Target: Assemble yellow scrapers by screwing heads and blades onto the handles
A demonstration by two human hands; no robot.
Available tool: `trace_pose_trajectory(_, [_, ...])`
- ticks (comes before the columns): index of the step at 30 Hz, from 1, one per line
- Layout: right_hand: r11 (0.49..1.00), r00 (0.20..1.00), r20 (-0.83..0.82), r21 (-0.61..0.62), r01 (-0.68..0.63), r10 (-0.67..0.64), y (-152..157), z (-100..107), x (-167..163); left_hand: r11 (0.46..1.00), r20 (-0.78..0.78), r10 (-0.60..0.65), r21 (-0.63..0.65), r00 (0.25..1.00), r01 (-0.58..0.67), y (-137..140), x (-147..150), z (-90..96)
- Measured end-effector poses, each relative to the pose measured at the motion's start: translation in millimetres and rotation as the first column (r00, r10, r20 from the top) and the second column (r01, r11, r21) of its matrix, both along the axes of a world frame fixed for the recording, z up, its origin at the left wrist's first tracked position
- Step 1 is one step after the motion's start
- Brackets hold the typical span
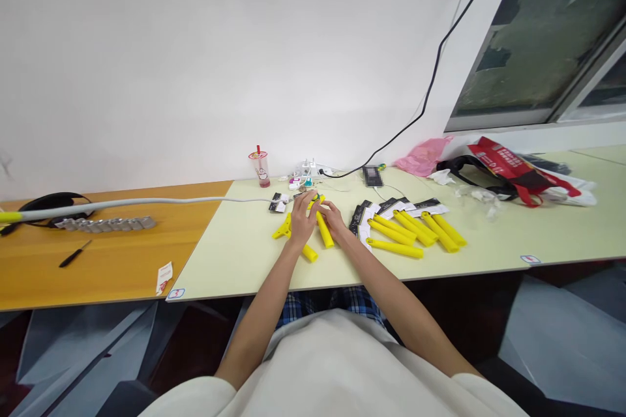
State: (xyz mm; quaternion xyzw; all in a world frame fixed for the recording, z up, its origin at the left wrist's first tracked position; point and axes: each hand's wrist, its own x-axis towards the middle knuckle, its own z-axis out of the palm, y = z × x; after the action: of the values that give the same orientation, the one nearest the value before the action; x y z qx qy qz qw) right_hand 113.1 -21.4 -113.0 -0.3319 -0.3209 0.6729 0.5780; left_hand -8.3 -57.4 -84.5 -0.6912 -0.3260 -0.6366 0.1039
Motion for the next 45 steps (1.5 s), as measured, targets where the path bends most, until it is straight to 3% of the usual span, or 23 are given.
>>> trace_pose_trajectory(9, [0.999,1.000,0.013,0.028,-0.017,0.016,-1,1,1,0.998,0.015,0.039,-0.056,0.999,-0.038,-11,1,-0.7])
trace_pose_trajectory(19, [0.999,1.000,0.011,0.039,-0.011,0.011,0,-1,2,0.996,0.088,0.082,0.026,0.993,-0.085,-9,-1,2.1])
trace_pose_trajectory(39, [1.000,1.000,-0.002,0.020,0.014,-0.014,-7,2,2,0.989,0.093,0.071,-0.136,0.993,-0.058,-24,3,7.8])
trace_pose_trajectory(45, [0.999,0.999,0.004,0.013,0.053,-0.053,-9,6,1,0.984,0.162,0.082,-0.168,0.983,-0.055,-19,2,16.7])
